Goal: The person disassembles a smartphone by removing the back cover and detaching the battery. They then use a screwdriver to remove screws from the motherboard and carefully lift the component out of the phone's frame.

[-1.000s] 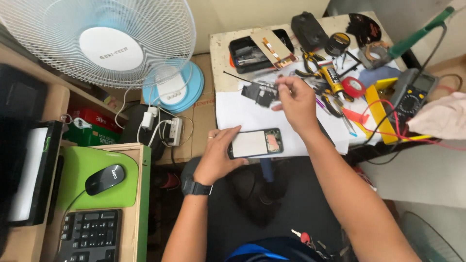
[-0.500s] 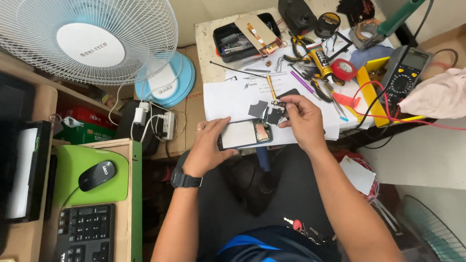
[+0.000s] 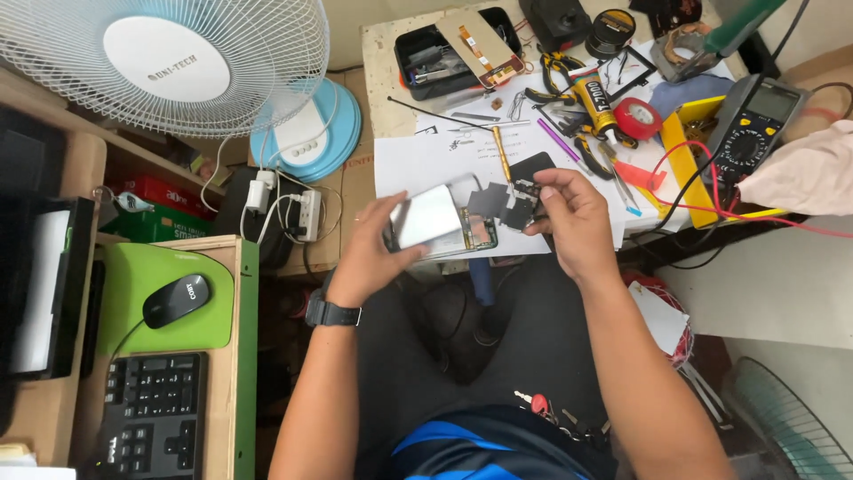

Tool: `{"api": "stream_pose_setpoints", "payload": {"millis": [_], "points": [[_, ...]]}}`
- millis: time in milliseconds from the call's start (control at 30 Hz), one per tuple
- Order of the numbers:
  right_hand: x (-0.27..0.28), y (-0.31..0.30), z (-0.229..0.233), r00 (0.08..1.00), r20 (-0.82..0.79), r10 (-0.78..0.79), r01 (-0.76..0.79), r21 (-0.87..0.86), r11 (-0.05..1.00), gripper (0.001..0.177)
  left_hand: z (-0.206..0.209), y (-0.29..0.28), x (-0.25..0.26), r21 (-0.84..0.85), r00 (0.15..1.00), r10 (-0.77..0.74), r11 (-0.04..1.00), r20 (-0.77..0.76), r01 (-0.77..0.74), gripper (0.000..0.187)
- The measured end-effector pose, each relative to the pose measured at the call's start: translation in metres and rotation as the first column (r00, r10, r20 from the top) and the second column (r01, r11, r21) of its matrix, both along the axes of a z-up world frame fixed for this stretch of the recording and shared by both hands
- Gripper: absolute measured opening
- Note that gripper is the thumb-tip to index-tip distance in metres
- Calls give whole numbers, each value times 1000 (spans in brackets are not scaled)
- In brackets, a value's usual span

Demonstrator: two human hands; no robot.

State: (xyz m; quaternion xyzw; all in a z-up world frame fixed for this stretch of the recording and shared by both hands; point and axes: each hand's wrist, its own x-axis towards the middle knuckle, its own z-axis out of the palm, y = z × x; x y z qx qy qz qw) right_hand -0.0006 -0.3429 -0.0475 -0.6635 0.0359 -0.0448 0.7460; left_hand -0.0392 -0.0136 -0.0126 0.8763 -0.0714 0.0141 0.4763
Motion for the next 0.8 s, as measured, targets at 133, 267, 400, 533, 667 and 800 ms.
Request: {"api": "stream_pose_setpoints", "payload": {"millis": [133, 267, 400, 533, 667, 800], "points": [[3, 2, -11, 1000, -27, 12, -13, -25, 1000, 24, -1, 4, 11, -24, 990, 138, 990, 33, -137, 92], [7, 17, -20, 994, -44, 101, -108, -203, 973, 24, -7, 2, 31, -20, 966, 257, 966, 20, -256, 85], [1, 34, 5, 977, -88, 193, -211, -461, 862, 24, -15, -7, 45, 45, 969, 244, 968, 45, -246, 82], [9, 38, -5, 961, 82, 265, -147, -662, 735, 23, -32, -2, 53, 83, 975, 211, 973, 75, -217, 85], [8, 39, -7, 960, 110, 257, -112, -691, 714, 25, -24, -5, 50, 68, 984, 172, 982, 46, -175, 87], [6, 40, -7, 966, 146, 212, -69, -647, 759, 28, -20, -6, 48, 70, 986, 157, 985, 53, -160, 86]]}}
